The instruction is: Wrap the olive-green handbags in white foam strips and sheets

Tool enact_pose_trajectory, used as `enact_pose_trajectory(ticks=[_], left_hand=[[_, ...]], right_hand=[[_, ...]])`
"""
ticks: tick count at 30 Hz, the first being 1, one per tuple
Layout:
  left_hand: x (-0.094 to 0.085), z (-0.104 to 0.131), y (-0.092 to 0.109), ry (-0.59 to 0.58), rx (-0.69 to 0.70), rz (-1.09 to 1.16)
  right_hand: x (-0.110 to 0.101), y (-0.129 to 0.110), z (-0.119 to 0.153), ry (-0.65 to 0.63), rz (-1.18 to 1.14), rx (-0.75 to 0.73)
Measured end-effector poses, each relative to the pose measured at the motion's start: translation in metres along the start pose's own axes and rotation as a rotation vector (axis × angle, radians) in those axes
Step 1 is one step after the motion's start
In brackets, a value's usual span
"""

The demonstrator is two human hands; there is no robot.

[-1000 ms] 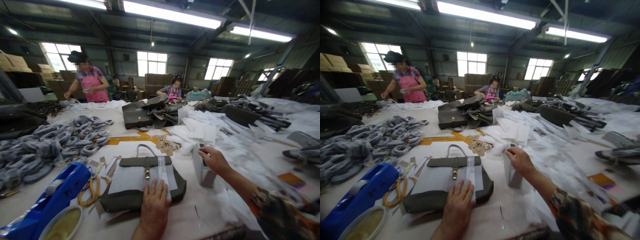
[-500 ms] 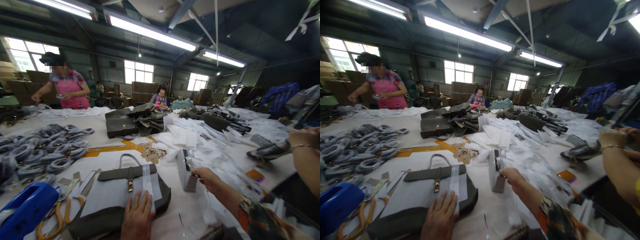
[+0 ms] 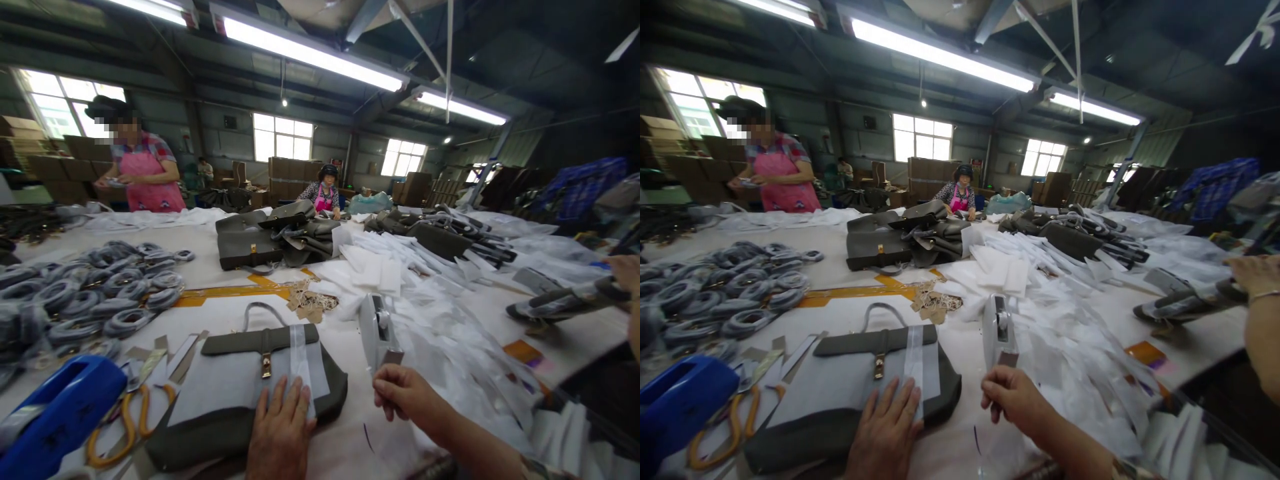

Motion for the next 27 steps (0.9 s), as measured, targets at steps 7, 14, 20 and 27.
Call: enact_pose_trajectory(ticks=[7, 14, 20, 27], left_hand=[[-0.012, -0.005, -0.003, -0.044, -0.124, 0.109], [-0.005, 0.001, -0.005, -0.048, -0.225, 0.197], [0.003, 0.001, -0.001, -0.098, -0.216, 0.188], [0.005, -0.001, -0.001, -0.156, -0.173, 0.176]], right_hand=[[0.112, -0.042, -0.018, -0.543, -0.273, 0.249], [0.143, -0.014, -0.057, -0.565, -0.181, 0.517], [0.149, -0.009, -0.059, -0.649, -0.087, 0.525], [0.144, -0.021, -0.065, -0.547, 0.486, 0.261]])
Point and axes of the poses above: each hand's wrist, its own z-axis away from the middle knuckle, its own x-axis out of the palm, y = z × x, the point moved 8 cm from there along -z, towards the middle knuckle, and after that the axes turned 5 degrees about -z, right-handed, at the moved point
